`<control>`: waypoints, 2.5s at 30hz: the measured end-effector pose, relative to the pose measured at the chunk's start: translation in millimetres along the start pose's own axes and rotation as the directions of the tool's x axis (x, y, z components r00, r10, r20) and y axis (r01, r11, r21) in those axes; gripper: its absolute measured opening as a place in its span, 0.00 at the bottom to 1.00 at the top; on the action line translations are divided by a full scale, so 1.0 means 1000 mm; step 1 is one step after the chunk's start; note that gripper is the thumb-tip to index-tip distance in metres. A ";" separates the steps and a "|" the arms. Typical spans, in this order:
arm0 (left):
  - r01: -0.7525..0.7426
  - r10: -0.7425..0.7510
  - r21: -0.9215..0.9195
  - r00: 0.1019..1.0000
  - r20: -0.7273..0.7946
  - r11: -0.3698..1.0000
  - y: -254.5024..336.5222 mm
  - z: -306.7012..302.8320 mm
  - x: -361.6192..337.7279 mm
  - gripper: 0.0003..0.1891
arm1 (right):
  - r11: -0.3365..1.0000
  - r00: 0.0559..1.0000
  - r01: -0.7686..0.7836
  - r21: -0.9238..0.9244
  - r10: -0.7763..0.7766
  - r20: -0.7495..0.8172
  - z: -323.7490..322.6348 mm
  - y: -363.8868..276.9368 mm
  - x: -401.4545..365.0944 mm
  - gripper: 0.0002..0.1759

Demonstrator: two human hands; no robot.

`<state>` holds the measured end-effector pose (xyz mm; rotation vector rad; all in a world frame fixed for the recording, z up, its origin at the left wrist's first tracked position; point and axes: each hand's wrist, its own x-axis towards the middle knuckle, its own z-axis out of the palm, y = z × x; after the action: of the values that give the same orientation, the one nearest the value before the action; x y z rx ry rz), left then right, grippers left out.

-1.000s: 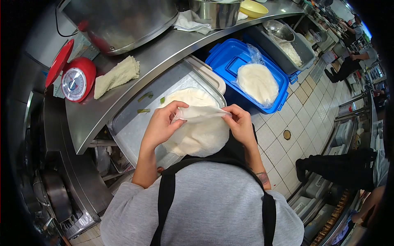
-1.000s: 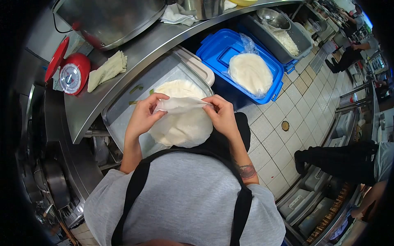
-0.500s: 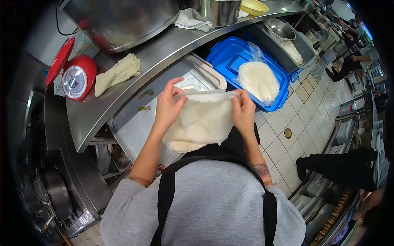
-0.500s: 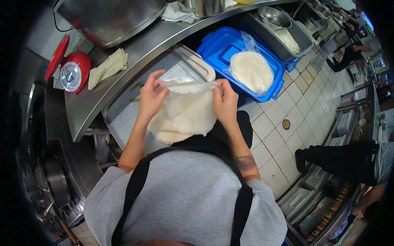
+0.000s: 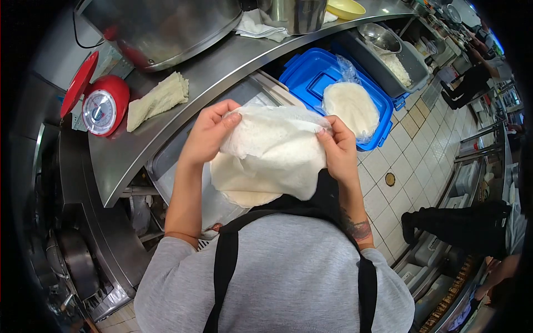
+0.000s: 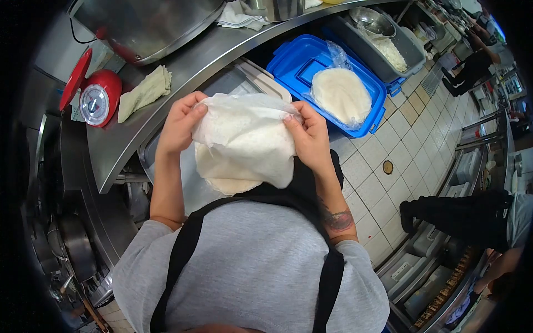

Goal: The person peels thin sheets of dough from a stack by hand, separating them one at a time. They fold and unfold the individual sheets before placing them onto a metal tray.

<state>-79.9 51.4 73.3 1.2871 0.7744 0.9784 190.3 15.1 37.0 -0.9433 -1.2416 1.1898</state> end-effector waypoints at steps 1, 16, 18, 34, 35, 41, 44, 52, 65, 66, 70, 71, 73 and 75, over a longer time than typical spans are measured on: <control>0.025 -0.017 -0.117 0.998 0.068 0.993 -0.005 -0.009 0.006 0.10 | 0.999 0.999 -0.039 0.018 0.039 -0.011 0.002 0.006 0.002 0.07; 0.417 -0.479 -0.391 0.875 -0.073 0.821 -0.139 -0.026 0.020 0.23 | 0.940 0.938 -0.267 -0.211 0.203 -0.282 -0.041 0.127 -0.008 0.08; 0.434 -0.493 -0.297 0.855 -0.162 0.851 -0.138 -0.016 0.022 0.21 | 0.953 0.943 -0.243 -0.181 0.189 -0.274 -0.037 0.117 -0.007 0.08; 0.527 -0.468 -0.404 0.850 0.243 0.747 -0.101 0.053 0.139 0.22 | 0.984 0.897 -0.083 0.155 0.141 -0.420 -0.136 0.068 0.013 0.12; 0.503 -0.434 -0.358 0.863 0.258 0.787 -0.099 0.063 0.157 0.22 | 0.992 0.895 -0.074 0.099 0.110 -0.432 -0.149 0.069 0.019 0.12; 0.361 -0.358 -0.033 0.930 0.082 0.932 -0.106 0.109 0.286 0.27 | 0.982 0.809 -0.055 -0.183 -0.064 -0.584 -0.247 0.092 0.079 0.13; 0.444 -0.366 0.193 0.868 -0.335 0.875 -0.147 0.110 0.327 0.32 | 0.838 0.767 -0.270 -0.474 -0.110 -0.632 -0.301 0.161 0.109 0.16; 0.009 -0.083 0.520 0.989 0.119 0.854 -0.135 0.083 0.216 0.19 | 0.510 0.741 -0.575 -0.640 -0.006 -0.671 -0.316 0.221 0.120 0.24; 0.327 0.315 0.923 0.870 -0.378 0.205 -0.140 -0.024 -0.003 0.22 | 0.631 0.745 -0.236 -0.739 -0.370 -0.555 -0.213 0.176 0.025 0.26; 0.371 0.298 0.917 0.868 -0.398 0.144 -0.148 -0.029 -0.012 0.24 | 0.657 0.758 -0.232 -0.717 -0.340 -0.557 -0.201 0.173 0.011 0.24; 0.406 0.327 0.914 0.866 -0.380 -0.015 -0.164 -0.021 -0.031 0.26 | 0.744 0.836 -0.210 -0.635 -0.200 -0.511 -0.159 0.166 -0.036 0.19; 0.408 0.337 0.913 0.861 -0.380 -0.012 -0.165 -0.023 -0.030 0.26 | 0.760 0.861 -0.202 -0.617 -0.163 -0.482 -0.149 0.164 -0.045 0.18; 0.391 0.359 0.920 0.855 -0.375 0.029 -0.164 -0.022 -0.031 0.25 | 0.752 0.914 -0.141 -0.644 -0.150 -0.376 -0.128 0.150 -0.058 0.17; 0.357 0.379 0.929 0.850 -0.367 0.097 -0.158 -0.020 -0.034 0.25 | 0.762 0.960 -0.101 -0.640 -0.095 -0.265 -0.104 0.127 -0.066 0.16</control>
<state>-87.2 27.5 -87.4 2.2329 2.2132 0.7273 279.1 -18.9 -111.9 -1.5689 -1.4377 0.5684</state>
